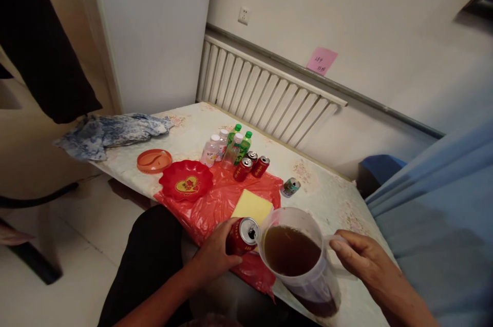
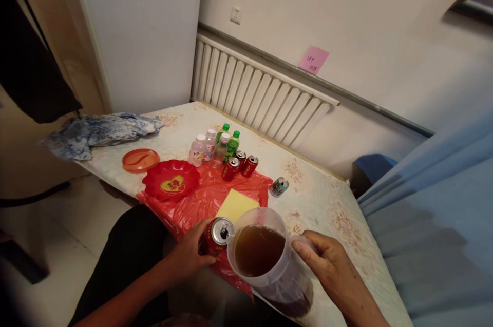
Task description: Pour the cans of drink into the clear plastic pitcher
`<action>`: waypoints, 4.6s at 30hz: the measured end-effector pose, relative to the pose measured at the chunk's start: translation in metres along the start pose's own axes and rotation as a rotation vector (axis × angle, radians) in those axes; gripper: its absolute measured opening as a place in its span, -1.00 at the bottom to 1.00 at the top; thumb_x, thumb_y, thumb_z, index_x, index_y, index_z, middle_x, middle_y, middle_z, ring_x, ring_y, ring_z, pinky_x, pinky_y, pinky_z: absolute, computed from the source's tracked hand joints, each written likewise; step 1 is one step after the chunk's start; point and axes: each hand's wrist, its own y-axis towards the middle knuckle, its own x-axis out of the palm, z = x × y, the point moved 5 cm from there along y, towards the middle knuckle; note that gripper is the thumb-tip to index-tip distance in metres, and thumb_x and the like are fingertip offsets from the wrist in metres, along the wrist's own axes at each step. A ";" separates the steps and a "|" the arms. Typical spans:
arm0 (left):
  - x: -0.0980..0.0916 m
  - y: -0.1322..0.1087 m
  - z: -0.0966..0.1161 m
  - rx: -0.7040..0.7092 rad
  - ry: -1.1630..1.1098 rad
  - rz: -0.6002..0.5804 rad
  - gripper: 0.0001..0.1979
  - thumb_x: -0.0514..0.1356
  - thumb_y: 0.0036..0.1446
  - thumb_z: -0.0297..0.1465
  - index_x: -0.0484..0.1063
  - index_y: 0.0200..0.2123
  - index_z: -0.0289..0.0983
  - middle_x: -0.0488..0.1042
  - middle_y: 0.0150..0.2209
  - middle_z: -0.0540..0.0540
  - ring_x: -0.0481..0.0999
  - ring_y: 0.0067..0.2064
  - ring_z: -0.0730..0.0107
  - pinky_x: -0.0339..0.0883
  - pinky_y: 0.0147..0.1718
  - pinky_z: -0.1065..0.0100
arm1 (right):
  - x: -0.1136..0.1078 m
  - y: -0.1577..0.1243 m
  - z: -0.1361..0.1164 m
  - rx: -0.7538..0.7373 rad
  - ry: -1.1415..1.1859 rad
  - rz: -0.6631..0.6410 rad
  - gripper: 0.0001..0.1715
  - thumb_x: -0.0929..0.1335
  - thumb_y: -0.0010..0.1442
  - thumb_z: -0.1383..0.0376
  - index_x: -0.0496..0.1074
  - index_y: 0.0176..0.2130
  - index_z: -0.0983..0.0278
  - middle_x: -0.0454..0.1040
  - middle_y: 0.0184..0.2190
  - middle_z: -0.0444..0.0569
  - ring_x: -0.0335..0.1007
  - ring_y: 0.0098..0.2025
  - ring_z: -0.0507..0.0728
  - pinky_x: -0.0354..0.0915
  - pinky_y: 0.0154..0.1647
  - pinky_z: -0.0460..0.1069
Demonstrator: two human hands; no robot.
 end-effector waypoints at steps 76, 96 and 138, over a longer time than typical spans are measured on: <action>-0.006 -0.002 -0.009 0.006 0.033 -0.002 -0.20 0.30 -0.21 -0.54 0.24 0.18 -0.16 0.36 0.17 -0.13 0.32 0.18 0.02 0.15 0.21 0.04 | -0.002 0.013 -0.004 -0.011 -0.053 -0.034 -0.45 0.28 0.14 -0.08 0.13 -0.62 0.23 0.04 -0.62 -0.19 -0.03 -0.54 0.03 0.00 -0.53 -0.07; -0.004 -0.002 -0.014 0.008 0.058 -0.010 -0.20 0.31 -0.21 -0.50 0.22 0.19 -0.20 0.36 0.17 -0.14 0.32 0.18 0.05 0.15 0.20 0.07 | 0.000 0.014 0.002 -0.018 -0.073 -0.065 -0.44 0.25 0.16 -0.11 0.14 -0.59 0.23 0.03 -0.59 -0.20 -0.03 -0.52 0.02 0.01 -0.51 -0.07; -0.011 -0.004 -0.027 -0.067 -0.044 0.032 -0.16 0.30 -0.26 -0.58 0.21 0.18 -0.18 0.34 0.19 -0.15 0.29 0.22 0.05 0.10 0.24 0.04 | 0.035 0.031 0.033 0.028 0.306 -0.030 -0.38 0.30 0.10 -0.17 0.07 -0.62 0.21 -0.07 -0.64 -0.27 -0.24 -0.57 -0.03 -0.19 -0.57 -0.08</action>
